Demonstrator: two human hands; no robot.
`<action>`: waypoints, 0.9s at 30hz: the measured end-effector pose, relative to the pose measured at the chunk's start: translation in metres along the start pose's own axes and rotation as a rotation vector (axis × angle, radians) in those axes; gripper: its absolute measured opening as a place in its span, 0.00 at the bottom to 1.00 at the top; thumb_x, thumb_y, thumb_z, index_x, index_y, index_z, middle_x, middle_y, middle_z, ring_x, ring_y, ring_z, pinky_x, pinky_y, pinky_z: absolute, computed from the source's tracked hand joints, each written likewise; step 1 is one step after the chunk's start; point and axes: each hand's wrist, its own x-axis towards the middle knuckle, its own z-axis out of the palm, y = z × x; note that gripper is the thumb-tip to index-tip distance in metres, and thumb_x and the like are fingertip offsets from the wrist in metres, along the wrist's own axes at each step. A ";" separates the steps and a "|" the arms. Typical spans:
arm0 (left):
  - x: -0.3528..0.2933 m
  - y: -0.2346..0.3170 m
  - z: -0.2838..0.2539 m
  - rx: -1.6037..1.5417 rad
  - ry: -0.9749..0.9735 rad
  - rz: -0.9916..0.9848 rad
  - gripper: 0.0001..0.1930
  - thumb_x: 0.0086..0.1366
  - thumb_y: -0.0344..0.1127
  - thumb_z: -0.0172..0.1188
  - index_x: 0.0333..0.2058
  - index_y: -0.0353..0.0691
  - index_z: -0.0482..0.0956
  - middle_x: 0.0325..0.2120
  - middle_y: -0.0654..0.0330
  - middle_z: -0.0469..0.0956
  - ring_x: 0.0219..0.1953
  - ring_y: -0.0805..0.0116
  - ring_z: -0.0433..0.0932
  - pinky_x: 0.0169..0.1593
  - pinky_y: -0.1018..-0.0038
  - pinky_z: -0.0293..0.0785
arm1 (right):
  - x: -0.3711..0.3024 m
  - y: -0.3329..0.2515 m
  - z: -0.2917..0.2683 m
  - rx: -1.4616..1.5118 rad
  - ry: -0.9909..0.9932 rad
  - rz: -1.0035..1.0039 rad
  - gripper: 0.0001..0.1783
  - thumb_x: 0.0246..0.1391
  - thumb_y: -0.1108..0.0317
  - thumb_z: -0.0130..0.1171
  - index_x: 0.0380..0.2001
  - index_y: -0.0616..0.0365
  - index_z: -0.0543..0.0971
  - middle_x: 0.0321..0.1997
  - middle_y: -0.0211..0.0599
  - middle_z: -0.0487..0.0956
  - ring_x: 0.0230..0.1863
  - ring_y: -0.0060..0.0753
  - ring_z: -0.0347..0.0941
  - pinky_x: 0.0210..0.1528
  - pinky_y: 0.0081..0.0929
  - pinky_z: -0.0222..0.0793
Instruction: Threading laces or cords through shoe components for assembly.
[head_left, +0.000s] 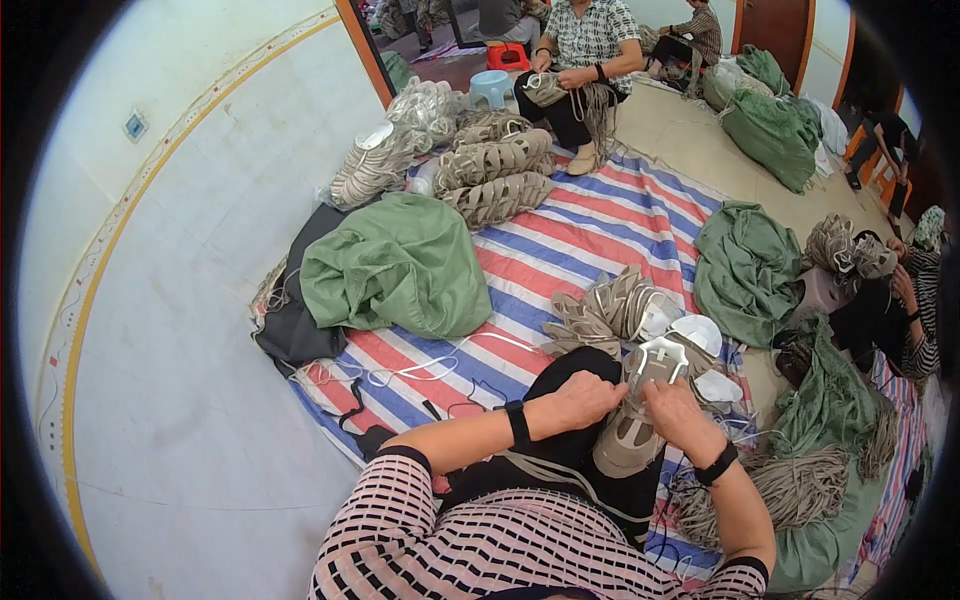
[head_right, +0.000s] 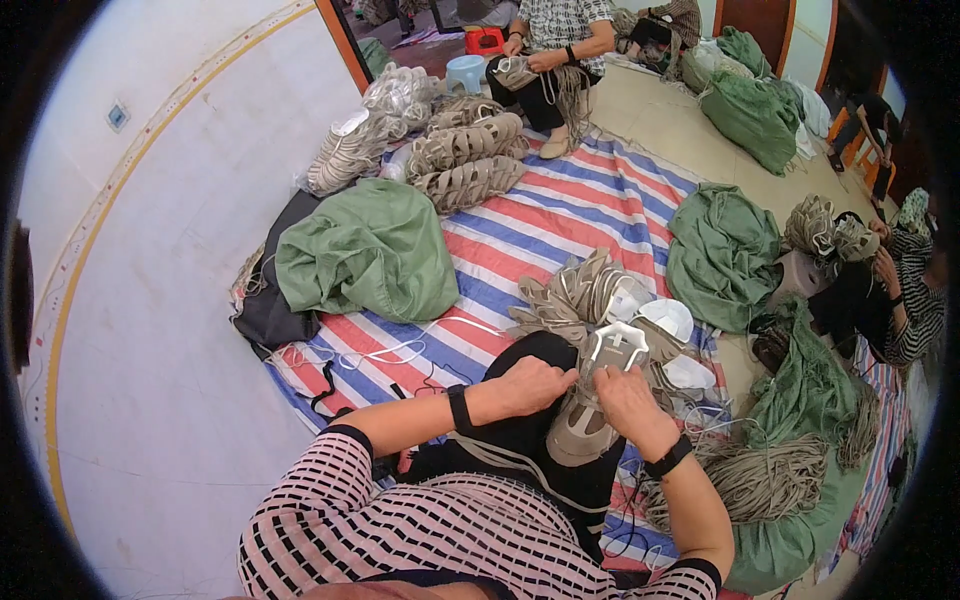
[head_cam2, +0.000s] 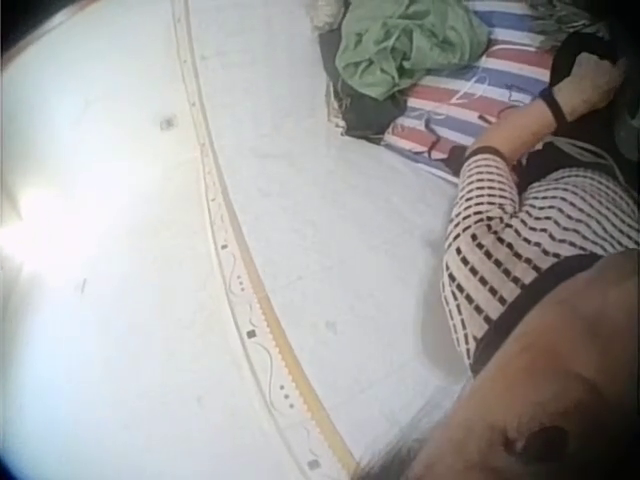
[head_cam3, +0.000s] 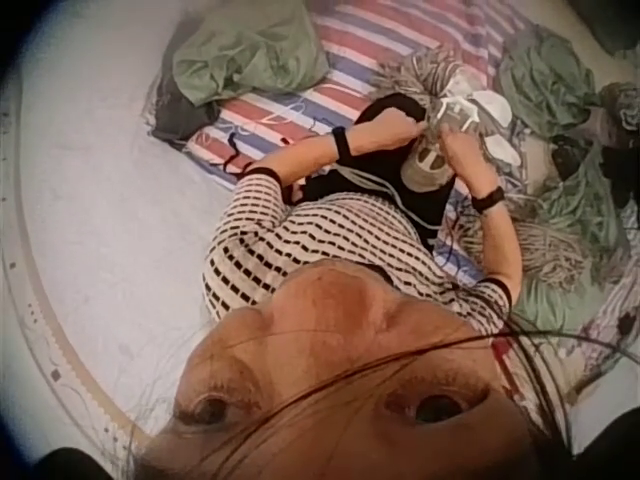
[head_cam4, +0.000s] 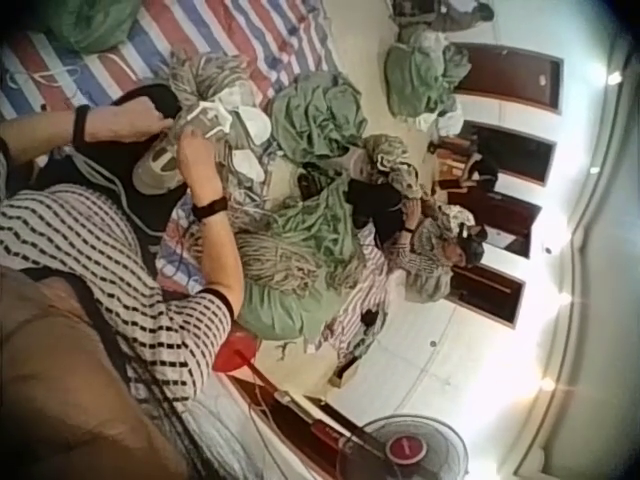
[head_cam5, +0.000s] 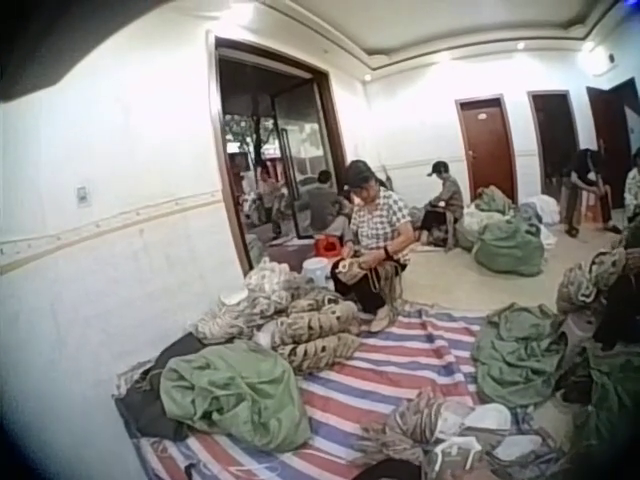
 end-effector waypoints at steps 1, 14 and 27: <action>0.001 0.000 0.002 0.060 0.017 0.012 0.09 0.55 0.32 0.55 0.34 0.36 0.69 0.18 0.53 0.75 0.22 0.54 0.77 0.21 0.62 0.69 | 0.001 -0.002 -0.004 -0.003 0.004 -0.001 0.08 0.42 0.72 0.55 0.28 0.57 0.70 0.28 0.41 0.73 0.33 0.45 0.72 0.41 0.38 0.61; 0.004 0.021 0.014 -0.354 0.501 -0.047 0.05 0.57 0.27 0.49 0.33 0.35 0.68 0.28 0.52 0.67 0.33 0.51 0.69 0.32 0.63 0.68 | -0.055 0.096 -0.021 -0.408 0.188 0.417 0.08 0.40 0.75 0.51 0.29 0.58 0.74 0.33 0.41 0.70 0.38 0.41 0.69 0.46 0.41 0.58; 0.004 0.006 0.013 -0.658 0.274 -0.003 0.11 0.48 0.18 0.54 0.31 0.35 0.66 0.39 0.53 0.66 0.42 0.54 0.68 0.44 0.69 0.68 | -0.096 0.191 -0.030 -0.492 0.382 0.724 0.06 0.48 0.72 0.48 0.30 0.51 0.74 0.32 0.33 0.75 0.34 0.39 0.73 0.37 0.38 0.60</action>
